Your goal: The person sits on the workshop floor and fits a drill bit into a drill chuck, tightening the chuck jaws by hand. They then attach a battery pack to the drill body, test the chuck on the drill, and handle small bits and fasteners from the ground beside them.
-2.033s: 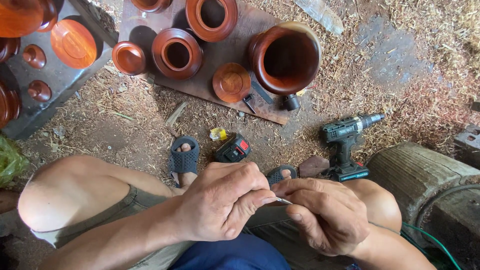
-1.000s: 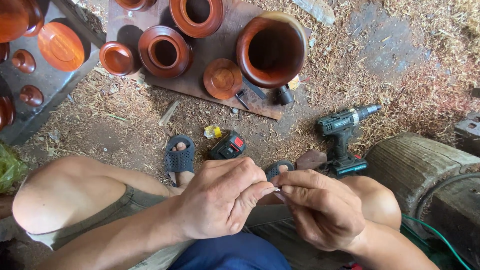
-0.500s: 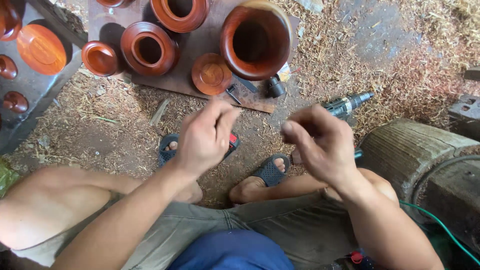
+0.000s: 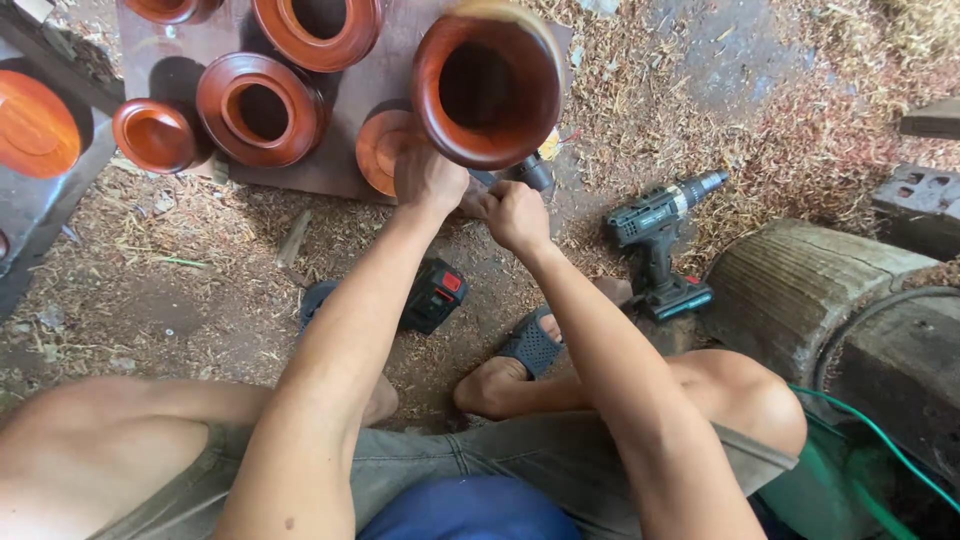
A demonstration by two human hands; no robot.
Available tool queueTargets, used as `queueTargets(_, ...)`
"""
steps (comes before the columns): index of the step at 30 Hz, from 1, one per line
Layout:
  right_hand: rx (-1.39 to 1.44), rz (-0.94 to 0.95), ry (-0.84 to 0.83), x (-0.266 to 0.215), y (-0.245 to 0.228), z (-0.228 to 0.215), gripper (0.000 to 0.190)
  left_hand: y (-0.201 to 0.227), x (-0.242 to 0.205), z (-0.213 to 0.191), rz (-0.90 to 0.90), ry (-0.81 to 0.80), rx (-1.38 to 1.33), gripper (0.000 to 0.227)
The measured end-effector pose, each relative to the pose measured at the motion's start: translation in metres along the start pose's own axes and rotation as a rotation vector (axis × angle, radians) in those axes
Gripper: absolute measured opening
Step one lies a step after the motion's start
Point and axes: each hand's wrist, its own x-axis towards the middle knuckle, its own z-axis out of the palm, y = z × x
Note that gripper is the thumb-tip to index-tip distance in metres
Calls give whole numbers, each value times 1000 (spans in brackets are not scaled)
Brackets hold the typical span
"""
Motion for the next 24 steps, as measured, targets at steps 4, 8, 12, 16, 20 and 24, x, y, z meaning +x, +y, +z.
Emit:
queueTargets(4, 246, -48, 76, -2, -1, 10, 30, -12, -14, -22, 97, 115, -18, 19)
queueTargets(8, 9, -235, 474, -9, 4, -14, 38, 5, -39, -55, 48, 130, -74, 17)
queueTargets(12, -89, -258, 528, 4, 28, -13, 60, 5, -54, -70, -49, 36, -136, 18)
queueTargets(16, 79, -166, 395, 11, 39, -9, 48, 6, -63, -79, -86, -74, -154, 16)
queueTargets(20, 141, -204, 433, -15, 16, -31, 41, -7, -58, -62, -33, -29, -144, 16)
queueTargets(24, 148, 62, 127, -70, -32, -100, 41, 4, -33, -37, 58, -3, -48, 22)
